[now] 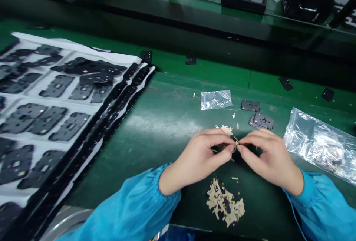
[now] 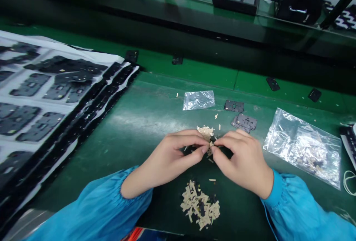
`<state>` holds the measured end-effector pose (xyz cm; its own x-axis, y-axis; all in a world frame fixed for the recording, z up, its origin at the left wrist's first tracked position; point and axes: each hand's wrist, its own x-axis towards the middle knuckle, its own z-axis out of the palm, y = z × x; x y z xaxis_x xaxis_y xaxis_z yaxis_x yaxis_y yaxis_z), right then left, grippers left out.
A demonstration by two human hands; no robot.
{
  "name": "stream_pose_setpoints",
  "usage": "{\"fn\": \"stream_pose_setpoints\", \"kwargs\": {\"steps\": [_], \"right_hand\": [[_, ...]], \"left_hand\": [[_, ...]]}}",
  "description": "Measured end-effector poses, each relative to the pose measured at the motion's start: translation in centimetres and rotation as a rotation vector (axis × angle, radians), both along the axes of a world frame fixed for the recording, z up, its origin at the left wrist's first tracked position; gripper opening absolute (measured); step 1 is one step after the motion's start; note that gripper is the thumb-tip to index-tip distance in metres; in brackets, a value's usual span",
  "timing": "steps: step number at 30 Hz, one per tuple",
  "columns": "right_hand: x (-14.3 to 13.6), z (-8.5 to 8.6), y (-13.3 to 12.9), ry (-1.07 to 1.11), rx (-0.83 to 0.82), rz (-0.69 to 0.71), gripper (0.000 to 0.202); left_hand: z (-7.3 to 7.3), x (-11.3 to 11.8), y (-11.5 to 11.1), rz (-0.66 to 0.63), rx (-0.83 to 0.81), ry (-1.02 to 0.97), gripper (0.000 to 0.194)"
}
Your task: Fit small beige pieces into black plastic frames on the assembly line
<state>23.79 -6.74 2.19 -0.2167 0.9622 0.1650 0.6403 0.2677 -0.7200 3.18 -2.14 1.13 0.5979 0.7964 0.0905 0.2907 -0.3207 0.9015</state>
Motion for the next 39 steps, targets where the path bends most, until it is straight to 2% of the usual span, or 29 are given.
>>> {"fn": "stream_pose_setpoints", "kwargs": {"steps": [3, 7, 12, 17, 39], "right_hand": [[-0.54, -0.15, -0.55, -0.071, 0.035, 0.006, 0.017], [-0.84, -0.23, -1.0, -0.134, 0.102, -0.085, 0.016], [-0.9, -0.15, -0.88, -0.105, 0.027, -0.058, 0.017], [-1.04, -0.28, -0.77, -0.043, -0.059, -0.027, 0.02], [-0.85, -0.59, -0.1, 0.143, -0.084, -0.049, 0.022]], "left_hand": [[-0.3, 0.02, -0.31, -0.002, 0.127, 0.049, 0.012], [-0.77, 0.06, -0.58, 0.011, 0.259, 0.098, 0.011], [-0.8, 0.22, -0.76, 0.002, 0.353, 0.126, 0.01], [-0.77, 0.37, -0.87, -0.034, 0.36, 0.161, 0.012], [-0.46, 0.47, -0.93, 0.001, 0.286, 0.086, 0.014]]}}
